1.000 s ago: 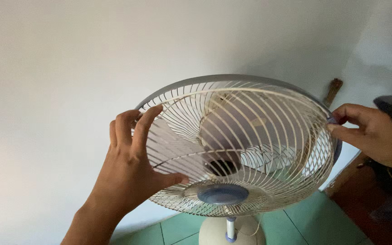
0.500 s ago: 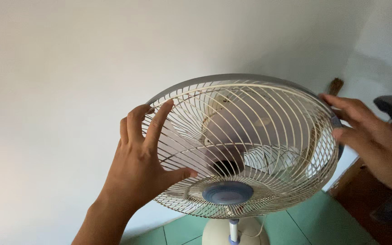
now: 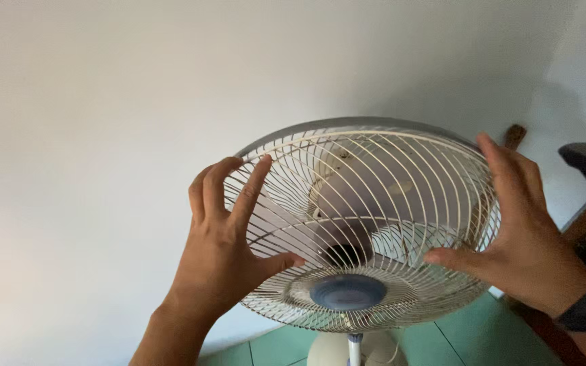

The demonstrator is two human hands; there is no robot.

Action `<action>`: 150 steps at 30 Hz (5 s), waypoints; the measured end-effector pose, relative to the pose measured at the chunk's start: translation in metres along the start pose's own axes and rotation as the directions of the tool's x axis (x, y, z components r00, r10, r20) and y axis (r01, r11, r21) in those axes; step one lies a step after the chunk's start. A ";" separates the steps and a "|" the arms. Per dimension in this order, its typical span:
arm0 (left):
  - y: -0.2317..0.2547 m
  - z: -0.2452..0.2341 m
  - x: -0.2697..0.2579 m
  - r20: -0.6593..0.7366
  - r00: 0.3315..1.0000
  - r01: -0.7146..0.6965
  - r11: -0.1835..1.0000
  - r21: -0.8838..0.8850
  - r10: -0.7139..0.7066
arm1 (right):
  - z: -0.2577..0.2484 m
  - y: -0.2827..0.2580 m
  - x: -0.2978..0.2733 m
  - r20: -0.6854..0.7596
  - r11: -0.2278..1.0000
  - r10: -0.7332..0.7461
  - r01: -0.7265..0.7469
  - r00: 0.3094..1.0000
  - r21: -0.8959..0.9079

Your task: The person assembles a standing electric fan by attaching the fan blades to the motor hub, securing them with a nut, and then fitting the front wire cage over the blades. The person handles the fan blades, the securing nut, and the front cage.

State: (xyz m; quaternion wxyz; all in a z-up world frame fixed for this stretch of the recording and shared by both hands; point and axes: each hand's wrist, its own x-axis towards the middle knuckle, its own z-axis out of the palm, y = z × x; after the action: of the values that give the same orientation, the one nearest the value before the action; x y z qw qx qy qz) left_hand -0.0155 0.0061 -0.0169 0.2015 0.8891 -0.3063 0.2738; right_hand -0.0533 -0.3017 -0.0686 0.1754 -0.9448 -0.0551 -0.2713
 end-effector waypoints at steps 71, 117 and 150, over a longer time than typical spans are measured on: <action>-0.101 -0.029 -0.041 0.486 0.746 0.657 0.618 -0.430 -0.455 | -0.004 -0.159 0.061 -0.139 0.928 -0.372 0.362 0.918 -0.091; -0.154 0.058 -0.134 0.458 0.719 0.687 0.636 -0.352 -0.523 | -0.011 -0.166 0.056 -0.164 0.908 -0.412 0.387 0.896 -0.162; -0.168 0.052 -0.119 0.589 0.655 0.741 0.557 -0.375 -0.474 | -0.011 -0.168 0.054 -0.147 0.911 -0.393 0.363 0.908 -0.197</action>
State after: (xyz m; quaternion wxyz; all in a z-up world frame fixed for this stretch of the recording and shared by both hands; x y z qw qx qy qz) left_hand 0.0349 0.1533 -0.1611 0.4783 0.8662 -0.0747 -0.1243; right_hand -0.0465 -0.1489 0.0192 0.0450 -0.8983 -0.1986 -0.3894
